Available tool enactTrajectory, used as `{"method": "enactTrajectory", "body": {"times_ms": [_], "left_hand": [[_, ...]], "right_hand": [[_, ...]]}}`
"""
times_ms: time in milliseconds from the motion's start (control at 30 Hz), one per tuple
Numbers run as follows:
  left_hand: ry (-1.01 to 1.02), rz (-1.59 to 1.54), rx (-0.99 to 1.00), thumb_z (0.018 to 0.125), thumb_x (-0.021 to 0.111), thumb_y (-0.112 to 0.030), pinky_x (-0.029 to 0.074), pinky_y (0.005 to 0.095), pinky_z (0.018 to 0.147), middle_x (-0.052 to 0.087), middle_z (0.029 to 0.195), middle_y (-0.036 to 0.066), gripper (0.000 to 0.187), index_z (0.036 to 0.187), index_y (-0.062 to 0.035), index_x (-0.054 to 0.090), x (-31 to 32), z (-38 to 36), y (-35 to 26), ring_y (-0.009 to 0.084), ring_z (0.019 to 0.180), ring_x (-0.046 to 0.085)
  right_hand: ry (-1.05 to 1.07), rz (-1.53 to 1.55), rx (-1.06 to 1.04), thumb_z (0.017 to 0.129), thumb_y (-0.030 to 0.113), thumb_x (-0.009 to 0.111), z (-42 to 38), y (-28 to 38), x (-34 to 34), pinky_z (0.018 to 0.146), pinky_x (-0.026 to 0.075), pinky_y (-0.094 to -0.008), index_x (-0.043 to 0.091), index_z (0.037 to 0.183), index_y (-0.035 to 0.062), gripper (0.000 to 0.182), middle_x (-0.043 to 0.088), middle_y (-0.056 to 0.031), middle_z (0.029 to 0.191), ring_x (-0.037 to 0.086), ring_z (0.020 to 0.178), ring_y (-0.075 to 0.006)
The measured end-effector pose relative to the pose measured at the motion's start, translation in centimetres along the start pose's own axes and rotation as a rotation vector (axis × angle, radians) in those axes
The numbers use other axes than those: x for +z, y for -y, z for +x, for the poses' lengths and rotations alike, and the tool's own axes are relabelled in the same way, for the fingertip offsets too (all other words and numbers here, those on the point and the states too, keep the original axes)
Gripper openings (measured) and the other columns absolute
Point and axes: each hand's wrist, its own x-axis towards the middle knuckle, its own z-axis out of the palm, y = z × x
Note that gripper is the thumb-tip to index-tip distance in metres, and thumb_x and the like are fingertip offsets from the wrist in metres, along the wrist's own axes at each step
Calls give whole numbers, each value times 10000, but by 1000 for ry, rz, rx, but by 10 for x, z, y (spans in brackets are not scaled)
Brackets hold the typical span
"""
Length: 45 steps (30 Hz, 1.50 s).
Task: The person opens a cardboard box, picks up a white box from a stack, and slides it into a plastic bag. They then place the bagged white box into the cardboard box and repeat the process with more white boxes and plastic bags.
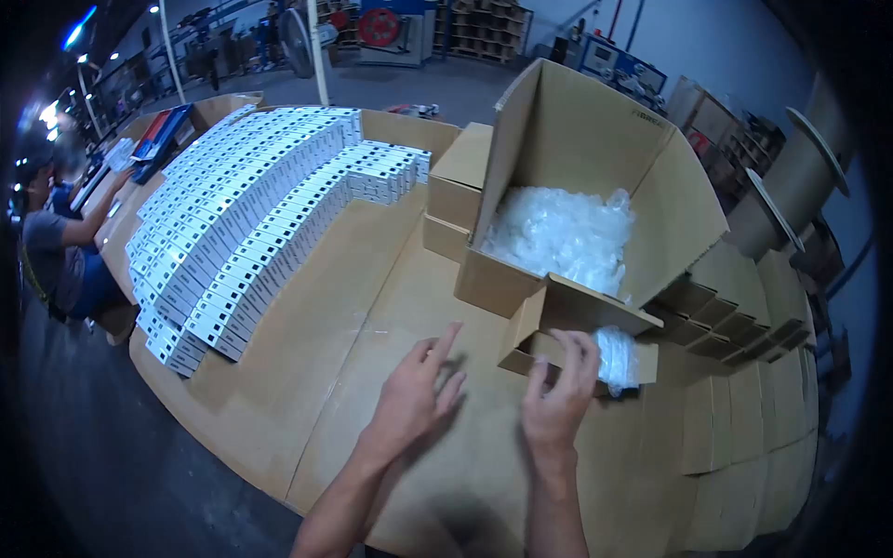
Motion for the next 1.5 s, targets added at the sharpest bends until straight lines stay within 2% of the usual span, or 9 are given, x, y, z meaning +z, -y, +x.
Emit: {"method": "enactTrajectory", "body": {"times_ms": [200,300,500,867,1133,1267,1333,1400,1500], "left_hand": [[-201,47,-155,907,711,-123,545,443,909,716,1047,211,297,1178,-3,693,-50,76,86,392,998,689],[-323,177,13,905,701,-119,534,461,928,715,1075,212,299,1171,15,681,-49,134,136,399,1021,681],[-323,349,146,879,624,-67,515,470,962,653,1162,203,309,1178,13,633,-40,236,208,386,1127,605],[-504,806,324,859,606,-126,471,385,845,588,1041,98,269,1122,-70,618,-28,280,250,261,1029,587],[-483,617,257,828,676,-88,486,453,887,597,1085,129,195,1021,-66,668,-54,242,223,328,1035,581],[-504,291,238,791,726,15,484,484,965,601,1173,176,287,1062,-38,651,-66,186,163,387,1115,591],[-522,226,206,795,725,25,499,474,942,606,1166,180,287,1064,-33,644,-72,153,130,388,1096,606],[-532,165,217,785,731,47,513,467,926,611,1146,177,296,1056,-30,639,-75,121,95,388,1085,617],[-574,206,391,741,770,79,530,458,909,618,1121,156,333,1024,-26,630,-69,78,34,362,1084,637]], "right_hand": [[339,137,-427,853,55,667,75,76,100,1114,419,-501,526,1344,-50,522,491,-274,1375,458,1339,-453],[198,-132,-536,849,89,663,127,81,154,1189,316,-555,438,1428,-74,642,413,-306,1478,353,1438,-467],[219,-375,-379,802,105,678,149,70,201,1230,172,-601,320,1509,-120,824,358,-306,1549,317,1474,-447],[249,-466,-415,800,82,700,154,74,199,1185,290,-607,375,1469,-134,774,387,-281,1515,370,1428,-431],[285,-575,-404,830,105,698,157,75,203,1196,278,-600,345,1499,-137,794,377,-286,1524,349,1445,-424],[365,-412,-344,841,169,704,155,81,186,1216,221,-606,299,1536,-96,847,316,-321,1569,263,1499,-461],[141,-97,-457,860,209,693,139,86,171,1204,234,-621,285,1573,-18,852,315,-344,1554,268,1486,-493],[437,282,-220,963,243,623,119,110,123,1116,395,-573,295,1605,141,729,364,-368,1497,396,1388,-533],[656,938,84,1017,190,611,94,107,83,991,502,-361,533,1442,29,461,655,-163,1223,629,1142,-229]]}}
